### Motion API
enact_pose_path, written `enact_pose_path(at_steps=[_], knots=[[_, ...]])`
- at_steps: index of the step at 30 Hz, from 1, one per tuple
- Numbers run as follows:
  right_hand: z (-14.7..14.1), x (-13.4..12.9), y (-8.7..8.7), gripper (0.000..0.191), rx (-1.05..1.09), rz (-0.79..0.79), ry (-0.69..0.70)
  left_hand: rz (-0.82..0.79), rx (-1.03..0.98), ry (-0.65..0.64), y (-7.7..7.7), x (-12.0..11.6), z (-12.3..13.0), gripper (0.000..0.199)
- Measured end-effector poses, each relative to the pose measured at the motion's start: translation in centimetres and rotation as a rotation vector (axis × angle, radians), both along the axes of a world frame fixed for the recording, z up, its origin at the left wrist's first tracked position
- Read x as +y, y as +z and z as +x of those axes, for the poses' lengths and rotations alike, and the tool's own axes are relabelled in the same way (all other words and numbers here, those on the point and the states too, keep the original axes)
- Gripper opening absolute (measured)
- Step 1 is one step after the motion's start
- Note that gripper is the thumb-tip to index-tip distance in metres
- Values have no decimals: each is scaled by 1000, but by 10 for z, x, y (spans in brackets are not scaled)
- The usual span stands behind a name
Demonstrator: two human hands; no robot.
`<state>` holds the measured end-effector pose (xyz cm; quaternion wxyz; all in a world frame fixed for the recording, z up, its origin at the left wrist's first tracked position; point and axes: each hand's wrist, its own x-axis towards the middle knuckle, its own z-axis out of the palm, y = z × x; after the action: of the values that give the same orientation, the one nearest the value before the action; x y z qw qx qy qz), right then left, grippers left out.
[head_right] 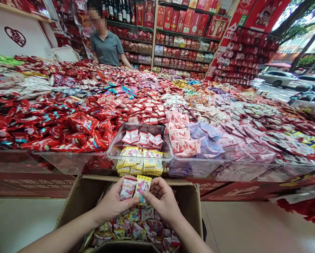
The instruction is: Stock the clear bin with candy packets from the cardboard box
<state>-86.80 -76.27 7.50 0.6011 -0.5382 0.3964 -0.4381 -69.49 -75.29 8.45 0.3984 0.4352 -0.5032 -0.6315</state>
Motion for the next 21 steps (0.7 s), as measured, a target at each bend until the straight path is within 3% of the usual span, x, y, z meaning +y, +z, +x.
enact_pose_path(at_steps=[4, 8, 11, 14, 16, 18, 21], knots=[[2, 4, -6, 44, -39, -86, -27, 15, 11, 2, 0, 1, 0, 36], [-4, 6, -4, 39, 114, -208, -46, 8, 19, -18, -8, 1, 3, 35], [-16, -6, 25, 43, 233, -424, -234, -4, 56, -25, -14, 0, 4, 31], [-23, -37, 76, 45, 426, -605, -326, -12, 48, -1, -16, 1, 3, 32], [-22, -64, 107, 43, 697, -648, -209, -20, 26, 11, -16, 2, 3, 32], [-16, -88, 126, 41, 999, -605, -20, -42, -18, 8, -15, 4, 3, 31], [-4, -110, 130, 44, 1316, -485, 220, -101, -87, -7, -17, 5, 6, 27]])
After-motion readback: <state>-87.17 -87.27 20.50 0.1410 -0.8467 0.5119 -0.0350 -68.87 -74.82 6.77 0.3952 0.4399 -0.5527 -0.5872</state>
